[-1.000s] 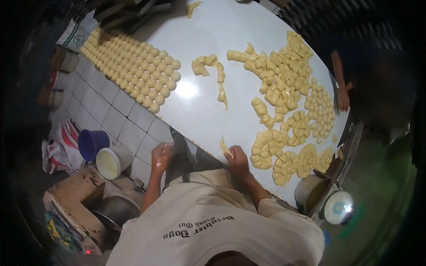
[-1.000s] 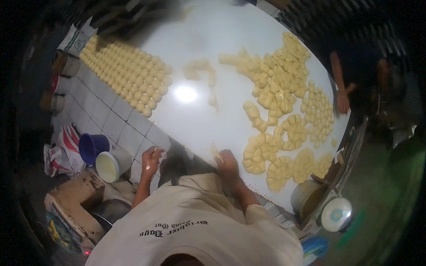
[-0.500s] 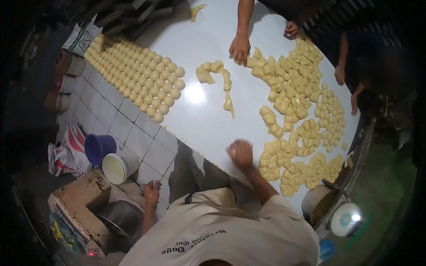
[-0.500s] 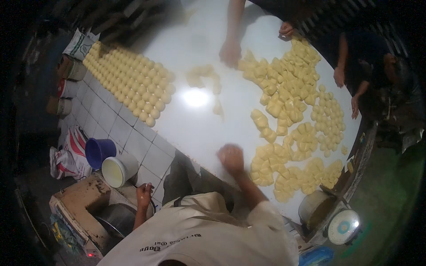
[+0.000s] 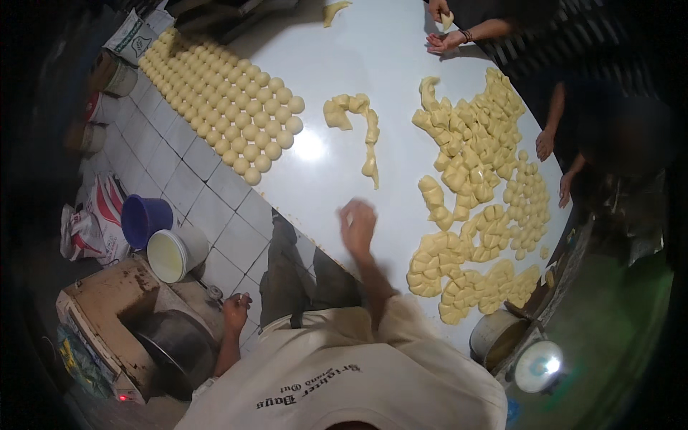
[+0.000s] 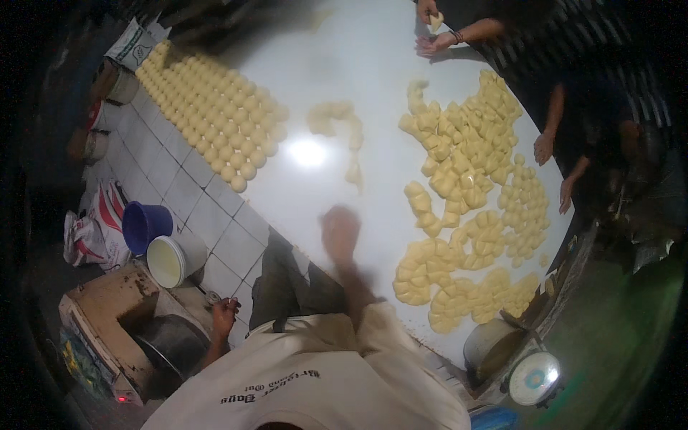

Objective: The person rolls small pieces of dough into balls by hand on a table and places them in organized rows.

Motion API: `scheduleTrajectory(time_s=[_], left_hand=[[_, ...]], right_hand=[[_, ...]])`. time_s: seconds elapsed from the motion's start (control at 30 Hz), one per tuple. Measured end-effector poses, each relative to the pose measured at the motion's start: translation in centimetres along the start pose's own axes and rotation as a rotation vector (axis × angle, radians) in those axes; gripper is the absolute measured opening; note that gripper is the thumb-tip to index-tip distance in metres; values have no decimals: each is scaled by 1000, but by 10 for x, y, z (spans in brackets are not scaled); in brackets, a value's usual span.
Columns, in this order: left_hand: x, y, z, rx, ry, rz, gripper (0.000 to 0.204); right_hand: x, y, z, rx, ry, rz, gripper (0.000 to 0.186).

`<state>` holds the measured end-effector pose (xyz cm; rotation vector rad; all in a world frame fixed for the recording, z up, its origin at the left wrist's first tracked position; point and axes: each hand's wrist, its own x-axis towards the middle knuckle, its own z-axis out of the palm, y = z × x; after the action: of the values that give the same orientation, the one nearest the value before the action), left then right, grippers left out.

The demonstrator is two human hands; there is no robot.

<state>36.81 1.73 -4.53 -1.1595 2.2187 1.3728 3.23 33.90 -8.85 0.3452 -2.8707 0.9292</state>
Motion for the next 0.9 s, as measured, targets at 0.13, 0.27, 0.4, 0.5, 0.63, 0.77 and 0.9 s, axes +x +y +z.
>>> scheduleTrajectory(time_s=[0.13,0.27,0.4,0.5,0.63,0.77,0.9], left_hand=[[-9,42,-1,-148,-9,-105,39],[4,59,-2,-225,-73,-65,40],[4,85,-3,-213,-91,-81,41],[8,91,-8,-264,-81,-97,47],[18,105,-2,-271,-192,-60,48],[9,102,-4,-384,-226,56,43],[10,110,-3,-467,-235,23,27]], right_hand=[[-62,61,-52,242,-207,-145,16],[36,25,-39,-64,244,23,14],[-53,0,-33,305,51,-140,16],[-36,55,-69,136,-129,7,16],[34,24,-39,111,196,42,16],[-66,19,-47,295,51,-209,20],[1,60,-68,-55,210,2,17]])
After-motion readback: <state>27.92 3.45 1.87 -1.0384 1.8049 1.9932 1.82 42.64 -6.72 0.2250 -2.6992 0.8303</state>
